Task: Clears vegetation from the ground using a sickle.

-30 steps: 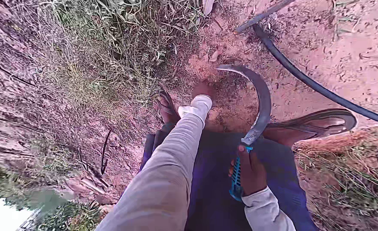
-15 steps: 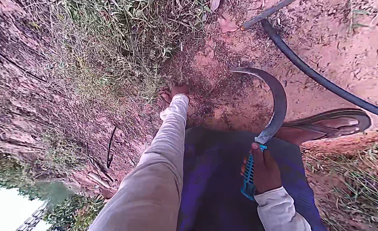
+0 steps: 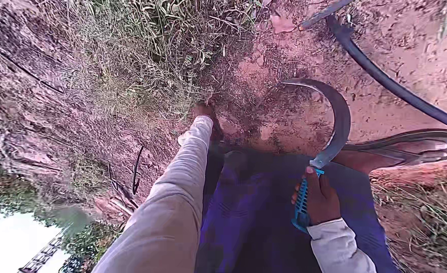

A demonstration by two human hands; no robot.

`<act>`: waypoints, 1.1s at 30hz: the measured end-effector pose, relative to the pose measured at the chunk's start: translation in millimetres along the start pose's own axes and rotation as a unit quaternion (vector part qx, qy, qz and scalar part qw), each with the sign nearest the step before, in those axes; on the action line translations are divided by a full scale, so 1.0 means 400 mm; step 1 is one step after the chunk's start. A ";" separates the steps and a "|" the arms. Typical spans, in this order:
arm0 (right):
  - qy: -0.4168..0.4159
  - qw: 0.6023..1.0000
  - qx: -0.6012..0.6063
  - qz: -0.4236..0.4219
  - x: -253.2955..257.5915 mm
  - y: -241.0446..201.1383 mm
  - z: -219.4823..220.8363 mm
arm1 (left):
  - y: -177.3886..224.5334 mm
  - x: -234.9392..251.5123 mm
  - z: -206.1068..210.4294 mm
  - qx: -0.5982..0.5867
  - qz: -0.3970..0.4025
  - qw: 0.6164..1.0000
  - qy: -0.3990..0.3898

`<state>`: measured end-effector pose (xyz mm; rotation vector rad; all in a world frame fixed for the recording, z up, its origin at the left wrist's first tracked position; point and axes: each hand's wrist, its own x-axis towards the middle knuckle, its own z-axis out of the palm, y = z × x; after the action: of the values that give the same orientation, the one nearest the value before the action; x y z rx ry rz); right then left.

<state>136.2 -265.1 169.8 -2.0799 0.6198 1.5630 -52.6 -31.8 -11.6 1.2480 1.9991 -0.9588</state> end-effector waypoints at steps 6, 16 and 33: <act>-0.007 1.000 -0.013 0.011 0.009 0.004 0.013 | 0.177 0.009 0.117 -0.026 -0.048 0.998 -0.012; -0.010 0.999 -0.003 0.041 0.004 -0.008 0.007 | 0.144 0.009 0.139 0.143 0.037 0.980 -0.135; -0.019 0.999 0.005 0.046 0.003 -0.003 -0.005 | 0.112 -0.032 0.261 -0.247 -0.072 0.965 -0.056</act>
<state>138.5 -265.6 169.4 -2.0342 0.7176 1.6429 4.2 -109.7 -72.7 0.7664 2.0873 -0.5246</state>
